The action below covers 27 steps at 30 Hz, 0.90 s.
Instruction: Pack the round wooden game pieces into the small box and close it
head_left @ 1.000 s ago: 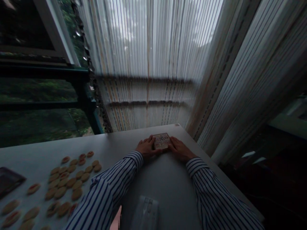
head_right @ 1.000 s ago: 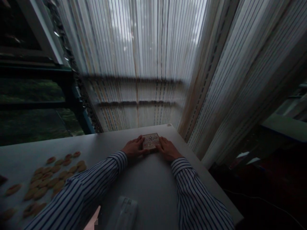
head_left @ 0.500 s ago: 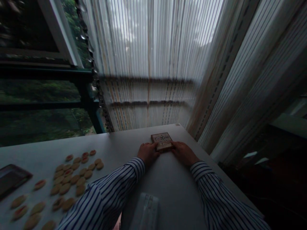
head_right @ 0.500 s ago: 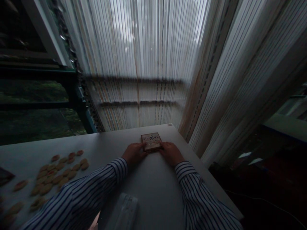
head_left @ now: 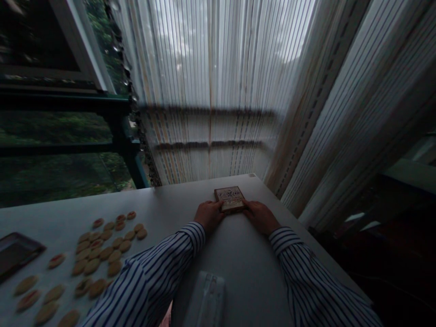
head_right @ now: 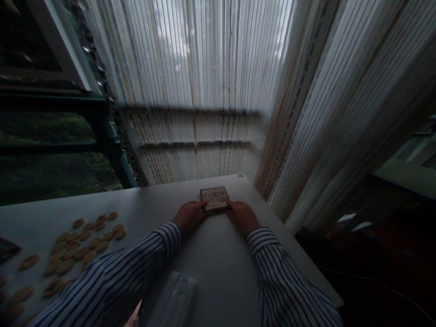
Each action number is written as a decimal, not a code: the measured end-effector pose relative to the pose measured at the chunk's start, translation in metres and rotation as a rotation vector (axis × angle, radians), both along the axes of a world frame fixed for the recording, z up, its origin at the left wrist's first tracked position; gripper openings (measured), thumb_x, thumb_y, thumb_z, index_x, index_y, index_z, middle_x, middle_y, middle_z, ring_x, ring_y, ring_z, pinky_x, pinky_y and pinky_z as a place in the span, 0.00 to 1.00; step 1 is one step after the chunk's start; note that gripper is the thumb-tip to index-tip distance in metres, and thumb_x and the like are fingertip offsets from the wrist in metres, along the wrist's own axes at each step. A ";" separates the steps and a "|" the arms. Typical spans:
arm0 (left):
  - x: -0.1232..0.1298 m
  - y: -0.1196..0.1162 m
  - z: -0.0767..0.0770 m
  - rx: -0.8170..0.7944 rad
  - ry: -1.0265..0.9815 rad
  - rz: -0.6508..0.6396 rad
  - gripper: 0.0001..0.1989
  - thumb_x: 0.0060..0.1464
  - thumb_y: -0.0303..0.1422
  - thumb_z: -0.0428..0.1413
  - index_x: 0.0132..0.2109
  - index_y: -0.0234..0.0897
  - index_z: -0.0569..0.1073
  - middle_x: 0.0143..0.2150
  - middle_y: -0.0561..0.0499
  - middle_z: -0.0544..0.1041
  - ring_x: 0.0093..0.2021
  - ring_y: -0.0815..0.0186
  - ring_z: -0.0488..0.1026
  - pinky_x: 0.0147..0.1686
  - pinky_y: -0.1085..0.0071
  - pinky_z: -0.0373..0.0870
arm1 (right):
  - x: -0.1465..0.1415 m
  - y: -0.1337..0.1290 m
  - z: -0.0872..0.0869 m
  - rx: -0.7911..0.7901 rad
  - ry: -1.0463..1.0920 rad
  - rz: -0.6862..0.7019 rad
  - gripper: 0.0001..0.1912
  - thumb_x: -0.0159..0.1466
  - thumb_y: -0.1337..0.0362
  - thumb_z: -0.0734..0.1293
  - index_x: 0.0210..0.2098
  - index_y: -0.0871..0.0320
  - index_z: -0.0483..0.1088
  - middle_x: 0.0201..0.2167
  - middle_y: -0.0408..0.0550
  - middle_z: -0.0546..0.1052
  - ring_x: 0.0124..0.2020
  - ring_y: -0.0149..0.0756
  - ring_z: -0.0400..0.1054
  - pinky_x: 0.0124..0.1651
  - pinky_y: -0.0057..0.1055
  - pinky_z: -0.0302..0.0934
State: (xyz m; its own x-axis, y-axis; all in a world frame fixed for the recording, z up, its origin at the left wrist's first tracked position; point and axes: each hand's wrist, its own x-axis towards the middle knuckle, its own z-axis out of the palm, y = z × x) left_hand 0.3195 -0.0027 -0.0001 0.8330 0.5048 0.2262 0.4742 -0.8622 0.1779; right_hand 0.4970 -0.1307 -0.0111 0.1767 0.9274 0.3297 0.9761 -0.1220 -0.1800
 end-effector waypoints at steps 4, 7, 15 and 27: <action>0.000 -0.002 0.001 0.000 0.003 0.007 0.22 0.50 0.41 0.50 0.51 0.41 0.63 0.44 0.46 0.73 0.44 0.61 0.68 0.45 0.67 0.61 | -0.002 0.000 0.000 0.006 -0.007 -0.011 0.22 0.61 0.60 0.57 0.54 0.60 0.58 0.45 0.54 0.71 0.46 0.36 0.63 0.49 0.32 0.54; -0.001 -0.004 0.001 -0.006 0.011 0.011 0.22 0.50 0.41 0.49 0.52 0.41 0.62 0.45 0.46 0.73 0.45 0.61 0.68 0.45 0.68 0.61 | -0.004 -0.001 0.000 0.005 -0.013 -0.024 0.22 0.61 0.61 0.57 0.54 0.60 0.58 0.46 0.54 0.70 0.47 0.37 0.63 0.50 0.32 0.54; -0.002 -0.004 0.001 0.003 0.022 -0.002 0.21 0.50 0.38 0.50 0.53 0.43 0.62 0.43 0.47 0.74 0.43 0.63 0.69 0.44 0.69 0.61 | -0.003 -0.001 -0.002 0.020 -0.018 -0.024 0.23 0.62 0.60 0.56 0.55 0.60 0.56 0.47 0.53 0.70 0.47 0.36 0.62 0.50 0.32 0.54; -0.001 -0.003 0.001 0.015 0.018 0.001 0.21 0.50 0.40 0.50 0.52 0.43 0.64 0.41 0.46 0.74 0.42 0.62 0.70 0.43 0.70 0.61 | -0.002 -0.001 -0.004 0.009 -0.027 -0.050 0.23 0.62 0.60 0.56 0.55 0.58 0.56 0.46 0.53 0.70 0.47 0.36 0.62 0.49 0.33 0.54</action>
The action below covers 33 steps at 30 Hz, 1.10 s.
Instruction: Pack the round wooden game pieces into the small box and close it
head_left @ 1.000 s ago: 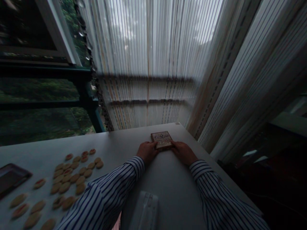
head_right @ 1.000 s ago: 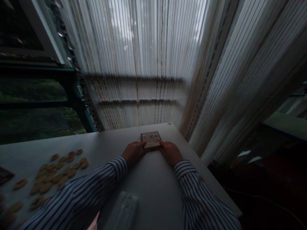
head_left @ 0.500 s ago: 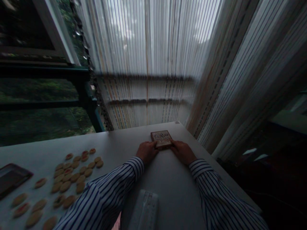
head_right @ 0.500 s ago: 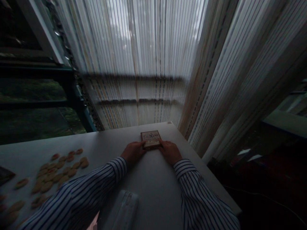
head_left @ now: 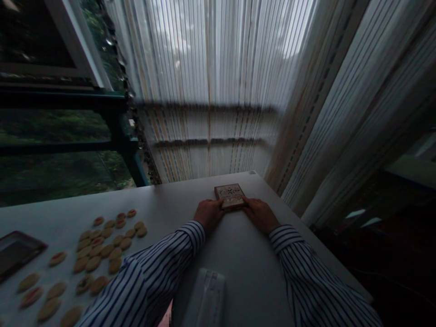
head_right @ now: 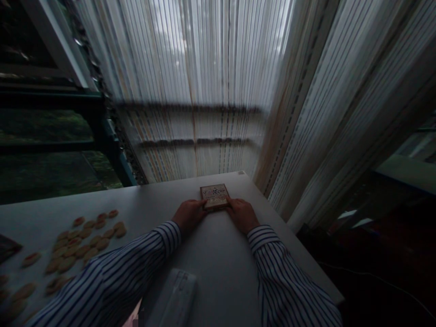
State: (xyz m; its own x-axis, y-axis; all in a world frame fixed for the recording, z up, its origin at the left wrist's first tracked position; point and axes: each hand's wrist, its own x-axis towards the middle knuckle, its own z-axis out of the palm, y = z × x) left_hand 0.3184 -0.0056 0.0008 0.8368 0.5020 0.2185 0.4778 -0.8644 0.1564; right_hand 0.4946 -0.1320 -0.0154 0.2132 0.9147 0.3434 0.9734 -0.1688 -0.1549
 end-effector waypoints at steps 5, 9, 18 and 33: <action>-0.002 -0.003 0.003 -0.006 -0.012 0.000 0.21 0.51 0.42 0.48 0.52 0.42 0.64 0.42 0.46 0.74 0.43 0.62 0.69 0.44 0.69 0.61 | -0.002 -0.001 0.001 0.021 0.012 0.004 0.23 0.62 0.60 0.57 0.55 0.59 0.56 0.46 0.53 0.70 0.47 0.37 0.62 0.49 0.34 0.54; -0.001 -0.004 0.006 -0.026 0.021 0.028 0.20 0.52 0.42 0.47 0.51 0.42 0.64 0.41 0.46 0.74 0.42 0.62 0.70 0.44 0.68 0.61 | -0.001 -0.002 0.002 0.034 0.038 0.009 0.21 0.62 0.61 0.56 0.53 0.59 0.59 0.46 0.53 0.70 0.47 0.36 0.63 0.50 0.34 0.54; -0.002 -0.003 0.004 -0.017 0.014 0.005 0.20 0.53 0.44 0.46 0.51 0.42 0.65 0.42 0.46 0.74 0.44 0.61 0.69 0.45 0.67 0.60 | 0.001 -0.003 0.000 0.062 0.056 0.034 0.19 0.62 0.62 0.56 0.52 0.58 0.61 0.46 0.52 0.71 0.46 0.36 0.63 0.49 0.34 0.55; -0.006 -0.001 0.002 -0.034 -0.027 -0.007 0.21 0.53 0.42 0.47 0.54 0.42 0.61 0.44 0.47 0.74 0.44 0.62 0.69 0.45 0.68 0.60 | 0.004 -0.003 -0.003 0.053 0.044 -0.019 0.18 0.62 0.62 0.55 0.49 0.59 0.62 0.44 0.52 0.71 0.45 0.36 0.64 0.48 0.33 0.55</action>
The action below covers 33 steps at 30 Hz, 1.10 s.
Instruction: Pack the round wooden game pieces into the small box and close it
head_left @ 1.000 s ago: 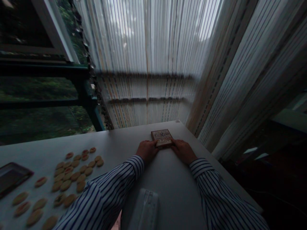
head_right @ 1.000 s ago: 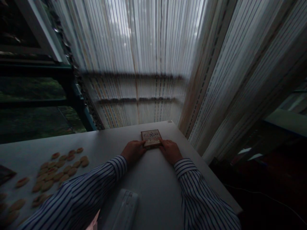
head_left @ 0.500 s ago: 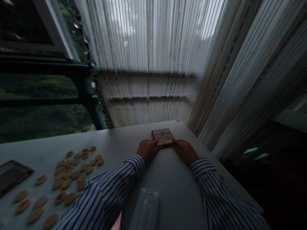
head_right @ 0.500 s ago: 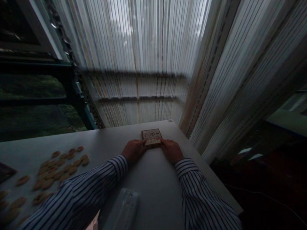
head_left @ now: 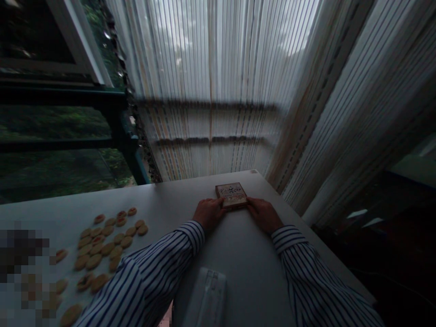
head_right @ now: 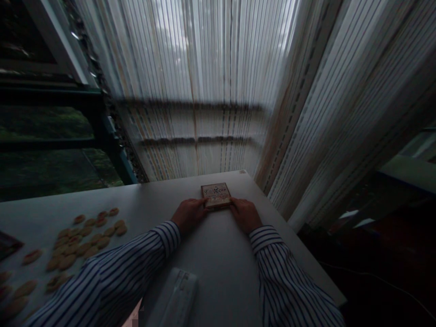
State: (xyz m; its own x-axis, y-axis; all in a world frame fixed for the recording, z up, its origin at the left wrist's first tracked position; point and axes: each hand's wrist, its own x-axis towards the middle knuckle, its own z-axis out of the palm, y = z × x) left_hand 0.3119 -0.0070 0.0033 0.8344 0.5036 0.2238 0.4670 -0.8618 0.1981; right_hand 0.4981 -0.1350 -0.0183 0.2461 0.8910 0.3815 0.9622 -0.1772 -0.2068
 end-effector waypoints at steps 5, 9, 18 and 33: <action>0.001 0.002 -0.001 -0.019 0.020 0.013 0.21 0.51 0.41 0.49 0.53 0.43 0.63 0.43 0.47 0.74 0.45 0.62 0.68 0.46 0.68 0.60 | 0.001 0.001 0.000 0.004 0.007 -0.007 0.17 0.61 0.62 0.56 0.49 0.59 0.63 0.43 0.52 0.72 0.44 0.36 0.65 0.48 0.34 0.55; 0.002 0.002 -0.002 -0.004 -0.003 0.015 0.21 0.51 0.41 0.50 0.52 0.43 0.63 0.42 0.47 0.74 0.44 0.62 0.69 0.46 0.68 0.60 | 0.000 0.000 0.001 0.013 0.013 0.006 0.18 0.62 0.62 0.56 0.49 0.59 0.63 0.44 0.52 0.72 0.45 0.36 0.64 0.49 0.33 0.55; 0.002 0.002 -0.004 0.010 -0.013 0.015 0.22 0.51 0.43 0.48 0.52 0.43 0.64 0.41 0.47 0.74 0.42 0.63 0.69 0.44 0.69 0.60 | -0.001 0.000 0.002 0.006 0.044 0.000 0.18 0.61 0.63 0.56 0.50 0.59 0.63 0.45 0.52 0.71 0.46 0.37 0.64 0.50 0.35 0.55; 0.002 0.005 -0.007 0.049 -0.018 -0.007 0.22 0.51 0.41 0.49 0.53 0.43 0.63 0.40 0.46 0.74 0.40 0.63 0.70 0.42 0.70 0.62 | 0.000 0.000 0.000 0.019 0.019 0.013 0.18 0.61 0.63 0.57 0.49 0.60 0.63 0.44 0.52 0.72 0.45 0.36 0.64 0.49 0.33 0.55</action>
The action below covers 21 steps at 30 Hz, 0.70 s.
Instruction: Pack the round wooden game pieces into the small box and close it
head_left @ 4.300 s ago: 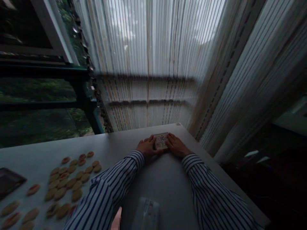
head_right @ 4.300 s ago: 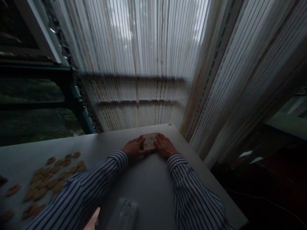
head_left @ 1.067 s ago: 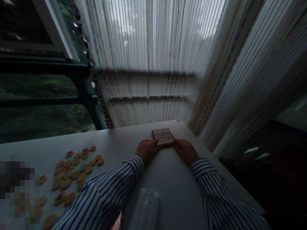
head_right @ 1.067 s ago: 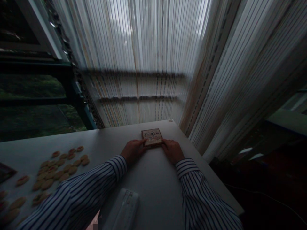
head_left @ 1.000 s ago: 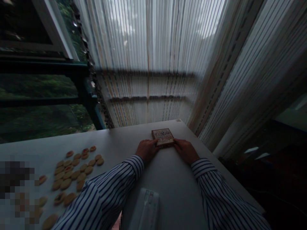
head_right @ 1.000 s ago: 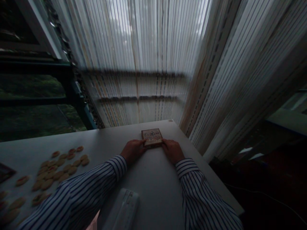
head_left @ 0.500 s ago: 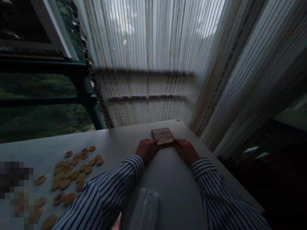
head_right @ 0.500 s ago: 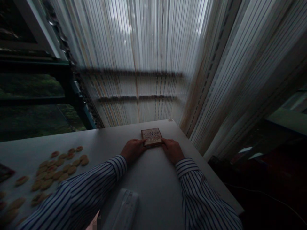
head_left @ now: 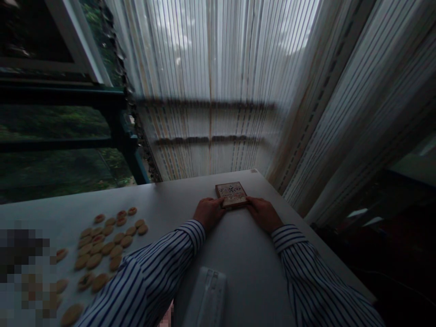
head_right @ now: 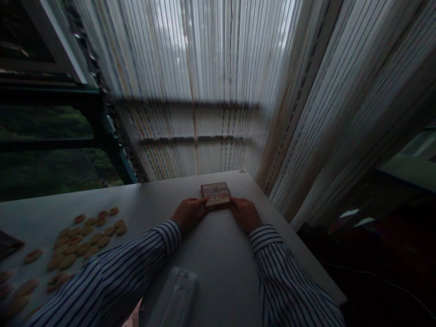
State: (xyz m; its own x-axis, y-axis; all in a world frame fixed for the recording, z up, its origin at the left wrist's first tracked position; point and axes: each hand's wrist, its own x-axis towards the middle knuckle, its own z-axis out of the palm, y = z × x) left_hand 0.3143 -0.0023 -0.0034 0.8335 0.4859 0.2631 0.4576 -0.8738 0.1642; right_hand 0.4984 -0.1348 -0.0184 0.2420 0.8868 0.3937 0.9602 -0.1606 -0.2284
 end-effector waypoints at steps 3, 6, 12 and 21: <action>-0.001 -0.001 0.001 -0.013 0.002 0.006 0.22 0.51 0.41 0.49 0.53 0.43 0.63 0.41 0.46 0.74 0.41 0.63 0.70 0.43 0.70 0.62 | 0.000 0.001 0.000 0.010 0.005 0.003 0.18 0.61 0.63 0.57 0.49 0.60 0.63 0.44 0.52 0.72 0.45 0.36 0.64 0.49 0.33 0.55; -0.001 -0.002 0.003 -0.029 0.012 0.009 0.23 0.51 0.41 0.49 0.54 0.43 0.62 0.42 0.46 0.74 0.42 0.63 0.70 0.44 0.70 0.61 | -0.001 0.000 0.000 0.009 0.012 0.002 0.18 0.61 0.63 0.57 0.49 0.60 0.63 0.44 0.52 0.72 0.45 0.36 0.64 0.49 0.33 0.55; -0.001 -0.002 0.001 0.003 0.000 0.013 0.22 0.50 0.41 0.50 0.53 0.43 0.63 0.41 0.47 0.74 0.41 0.62 0.70 0.44 0.68 0.62 | -0.002 -0.001 0.002 0.014 0.017 0.016 0.17 0.61 0.64 0.57 0.49 0.59 0.63 0.44 0.51 0.72 0.45 0.35 0.65 0.49 0.33 0.56; -0.002 -0.001 0.001 0.004 -0.039 -0.021 0.22 0.50 0.43 0.50 0.51 0.41 0.65 0.41 0.46 0.74 0.42 0.61 0.70 0.45 0.67 0.61 | -0.002 -0.001 0.002 0.006 0.020 0.005 0.17 0.60 0.61 0.58 0.48 0.59 0.63 0.43 0.51 0.72 0.45 0.36 0.65 0.49 0.34 0.56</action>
State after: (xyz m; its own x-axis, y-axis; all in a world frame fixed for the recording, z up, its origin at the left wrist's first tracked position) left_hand 0.3123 -0.0036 -0.0022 0.8325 0.4676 0.2971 0.4329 -0.8837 0.1780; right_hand 0.4964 -0.1356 -0.0168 0.2456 0.8855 0.3943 0.9562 -0.1545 -0.2485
